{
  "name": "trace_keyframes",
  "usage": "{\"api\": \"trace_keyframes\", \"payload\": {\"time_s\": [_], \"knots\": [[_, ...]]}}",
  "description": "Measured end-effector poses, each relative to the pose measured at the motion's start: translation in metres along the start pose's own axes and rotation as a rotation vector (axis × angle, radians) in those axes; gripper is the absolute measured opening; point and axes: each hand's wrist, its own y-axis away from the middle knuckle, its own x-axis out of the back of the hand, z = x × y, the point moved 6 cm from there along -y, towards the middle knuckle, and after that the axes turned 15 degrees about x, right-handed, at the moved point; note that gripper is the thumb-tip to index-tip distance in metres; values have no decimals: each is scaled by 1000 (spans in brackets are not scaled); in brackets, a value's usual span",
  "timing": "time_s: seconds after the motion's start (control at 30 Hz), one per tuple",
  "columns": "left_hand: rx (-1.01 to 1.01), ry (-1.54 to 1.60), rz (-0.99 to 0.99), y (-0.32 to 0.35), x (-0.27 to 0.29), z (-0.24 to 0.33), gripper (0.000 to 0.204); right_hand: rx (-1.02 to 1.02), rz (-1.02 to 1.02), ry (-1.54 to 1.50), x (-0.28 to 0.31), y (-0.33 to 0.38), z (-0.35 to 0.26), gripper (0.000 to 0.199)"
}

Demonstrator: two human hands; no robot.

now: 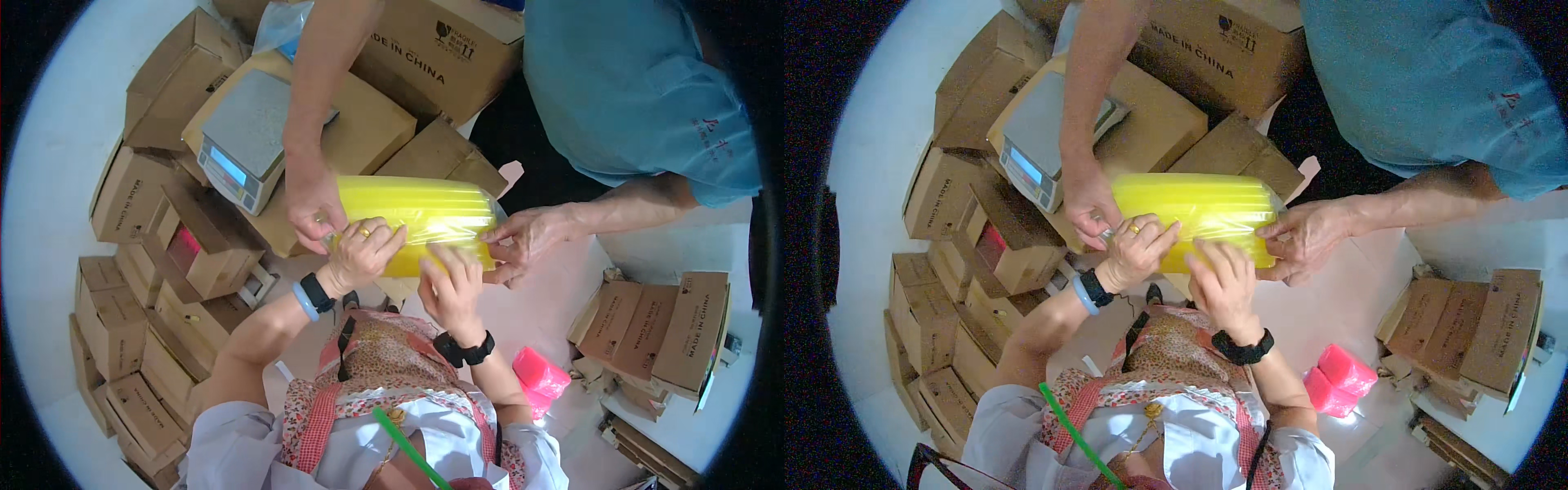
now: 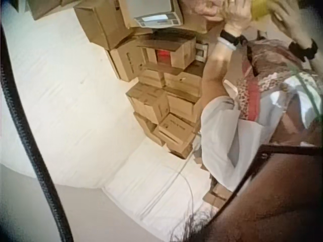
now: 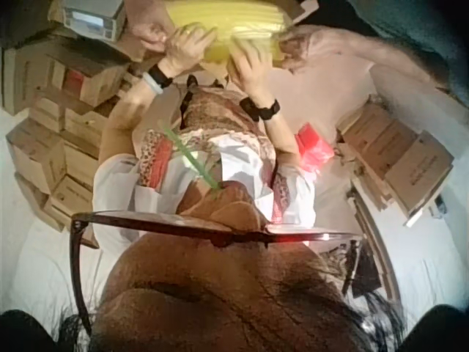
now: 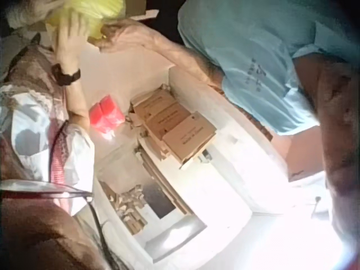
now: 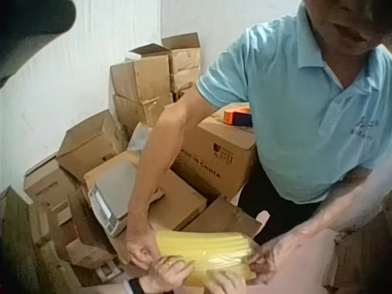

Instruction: Bundling yellow plastic tubes into plastic bags, weighing them on a scale, and placing them in boxes.

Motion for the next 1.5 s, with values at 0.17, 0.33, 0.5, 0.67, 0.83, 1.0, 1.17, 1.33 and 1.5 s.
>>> {"api": "trace_keyframes", "payload": {"time_s": [0.17,0.33,0.5,0.67,0.83,1.0,1.17,1.33,1.5], "knots": [[-114,30,-41,6,-4,1,31,-87,-266,122,-17,5,26,33],[-73,149,-145,13,-2,7,44,-136,-362,56,-11,4,24,30],[-94,181,-185,16,-16,-3,52,-235,-515,-111,7,-41,53,23],[-82,210,-178,10,-11,-11,45,-63,-407,51,36,-158,107,20],[-63,249,-159,7,-17,-12,45,-191,-547,360,-10,-218,240,30],[20,350,-241,1,-29,-14,42,134,-265,631,-45,-257,382,32],[82,247,-274,-2,-20,-21,40,12,-162,800,-34,-293,433,17],[61,294,-294,-3,-15,-18,40,-241,-483,903,-28,-313,484,20],[43,278,-242,3,-19,-24,41,-84,-695,979,-27,-294,426,27]]}}
